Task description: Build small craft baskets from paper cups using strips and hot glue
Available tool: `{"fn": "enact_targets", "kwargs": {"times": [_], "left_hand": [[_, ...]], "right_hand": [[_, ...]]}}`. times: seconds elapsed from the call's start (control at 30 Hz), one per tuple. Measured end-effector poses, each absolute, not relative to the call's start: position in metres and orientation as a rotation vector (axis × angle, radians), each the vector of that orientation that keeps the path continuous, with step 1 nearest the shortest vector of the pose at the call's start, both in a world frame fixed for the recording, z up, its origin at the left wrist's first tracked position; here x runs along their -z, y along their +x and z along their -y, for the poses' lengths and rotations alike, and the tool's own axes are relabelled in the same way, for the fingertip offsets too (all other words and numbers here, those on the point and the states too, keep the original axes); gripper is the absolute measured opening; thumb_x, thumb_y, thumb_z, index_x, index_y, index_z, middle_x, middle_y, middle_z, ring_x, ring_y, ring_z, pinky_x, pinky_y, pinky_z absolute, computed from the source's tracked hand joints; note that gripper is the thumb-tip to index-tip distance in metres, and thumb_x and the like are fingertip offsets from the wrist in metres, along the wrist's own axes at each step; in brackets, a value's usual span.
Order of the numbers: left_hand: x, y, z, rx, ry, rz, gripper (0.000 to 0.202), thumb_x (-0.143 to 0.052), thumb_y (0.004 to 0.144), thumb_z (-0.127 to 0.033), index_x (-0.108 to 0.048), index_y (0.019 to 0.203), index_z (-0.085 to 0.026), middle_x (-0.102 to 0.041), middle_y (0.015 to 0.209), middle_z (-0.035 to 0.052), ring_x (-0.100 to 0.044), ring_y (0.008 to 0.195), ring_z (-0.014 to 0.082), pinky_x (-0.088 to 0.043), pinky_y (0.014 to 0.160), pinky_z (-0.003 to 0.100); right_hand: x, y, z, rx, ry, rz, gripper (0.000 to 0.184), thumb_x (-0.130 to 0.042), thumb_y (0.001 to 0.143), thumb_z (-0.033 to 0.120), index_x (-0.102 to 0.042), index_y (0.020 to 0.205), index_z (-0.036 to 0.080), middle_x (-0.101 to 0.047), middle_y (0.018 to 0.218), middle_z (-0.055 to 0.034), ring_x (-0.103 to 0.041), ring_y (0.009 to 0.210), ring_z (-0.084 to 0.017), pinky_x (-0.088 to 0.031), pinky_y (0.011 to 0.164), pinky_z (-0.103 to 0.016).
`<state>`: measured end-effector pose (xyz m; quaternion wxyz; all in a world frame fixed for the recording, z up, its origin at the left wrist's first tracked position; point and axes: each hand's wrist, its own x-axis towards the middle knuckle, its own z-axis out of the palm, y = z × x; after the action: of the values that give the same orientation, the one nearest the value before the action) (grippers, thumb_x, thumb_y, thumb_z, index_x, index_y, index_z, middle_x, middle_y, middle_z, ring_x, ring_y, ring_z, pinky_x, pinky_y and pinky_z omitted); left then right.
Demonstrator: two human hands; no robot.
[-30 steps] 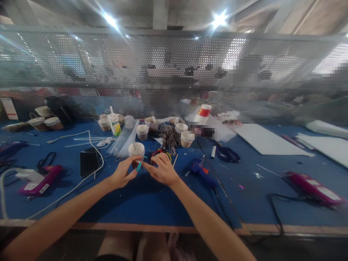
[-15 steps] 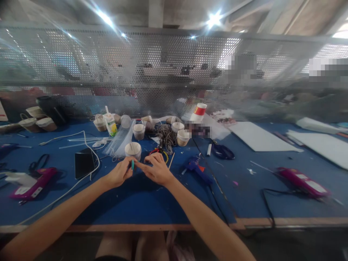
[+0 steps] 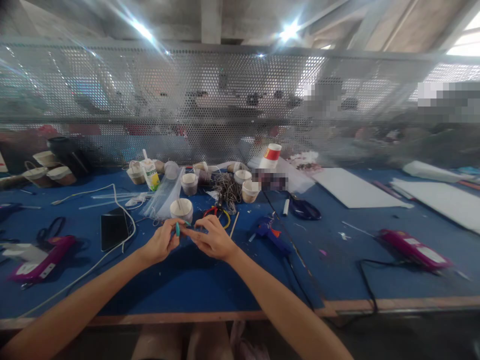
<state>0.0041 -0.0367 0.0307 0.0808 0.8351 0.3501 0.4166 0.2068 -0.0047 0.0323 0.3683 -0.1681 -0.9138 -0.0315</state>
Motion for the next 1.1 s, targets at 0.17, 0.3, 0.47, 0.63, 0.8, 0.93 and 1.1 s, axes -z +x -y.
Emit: {"fn": "enact_targets", "kwargs": {"times": [0.17,0.3,0.47,0.63,0.8,0.93,1.1], "left_hand": [[-0.034,0.003,0.037,-1.184,2.662,-1.015,0.018,-0.034,0.086,-0.022,-0.048,0.093,-0.015,-0.062,0.074,0.0066,-0.059,0.064,0.0149,-0.047,0.06,0.025],[-0.034,0.005,0.035,-1.175,2.734,-1.14,0.016,-0.034,0.085,-0.018,-0.049,0.08,-0.016,-0.058,0.063,0.0029,-0.056,0.055,0.0133,-0.043,0.053,0.023],[-0.031,0.006,0.032,-1.15,2.794,-1.246,0.02,-0.033,0.083,-0.01,-0.051,0.09,-0.015,-0.062,0.077,0.0075,-0.059,0.069,0.0164,-0.048,0.061,0.026],[-0.027,0.007,0.031,-1.101,2.776,-1.321,0.023,-0.031,0.08,-0.005,-0.051,0.089,-0.014,-0.059,0.072,0.007,-0.058,0.067,0.0172,-0.049,0.061,0.029],[-0.026,0.007,0.029,-1.145,2.686,-1.267,0.03,-0.031,0.077,-0.001,-0.05,0.096,-0.013,-0.062,0.076,0.0066,-0.059,0.068,0.0152,-0.051,0.065,0.027],[-0.023,0.006,0.028,-1.189,2.624,-1.215,0.032,-0.033,0.079,-0.003,-0.048,0.106,-0.012,-0.064,0.085,0.0085,-0.062,0.075,0.015,-0.052,0.069,0.027],[-0.021,0.007,0.028,-1.22,2.623,-1.213,0.032,-0.032,0.081,-0.004,-0.047,0.109,-0.012,-0.064,0.092,0.0104,-0.063,0.085,0.0163,-0.052,0.075,0.029]], "right_hand": [[-0.03,0.207,0.006,0.156,-0.387,2.403,0.03,-0.044,0.084,0.02,-0.058,0.111,0.025,-0.049,0.095,-0.0071,-0.042,0.091,-0.019,-0.041,0.079,-0.039],[-0.028,0.207,0.004,0.19,-0.425,2.428,0.03,-0.044,0.085,0.021,-0.057,0.112,0.026,-0.051,0.094,-0.0068,-0.043,0.089,-0.019,-0.04,0.078,-0.037],[-0.032,0.21,-0.002,0.259,-0.459,2.427,0.033,-0.043,0.086,0.021,-0.054,0.116,0.026,-0.051,0.09,-0.006,-0.043,0.088,-0.019,-0.039,0.079,-0.037],[-0.033,0.209,-0.001,0.342,-0.473,2.439,0.037,-0.042,0.086,0.021,-0.051,0.121,0.027,-0.053,0.092,-0.0057,-0.042,0.088,-0.019,-0.038,0.08,-0.037],[-0.034,0.209,0.001,0.371,-0.524,2.465,0.038,-0.041,0.087,0.021,-0.05,0.123,0.027,-0.055,0.097,-0.0059,-0.042,0.089,-0.019,-0.037,0.082,-0.037],[-0.034,0.208,0.001,0.367,-0.547,2.456,0.038,-0.043,0.086,0.021,-0.05,0.123,0.03,-0.055,0.097,-0.0053,-0.042,0.089,-0.019,-0.036,0.083,-0.038],[-0.033,0.206,0.0,0.374,-0.544,2.433,0.039,-0.043,0.086,0.02,-0.051,0.122,0.031,-0.055,0.097,-0.005,-0.041,0.089,-0.02,-0.035,0.084,-0.039]]}}
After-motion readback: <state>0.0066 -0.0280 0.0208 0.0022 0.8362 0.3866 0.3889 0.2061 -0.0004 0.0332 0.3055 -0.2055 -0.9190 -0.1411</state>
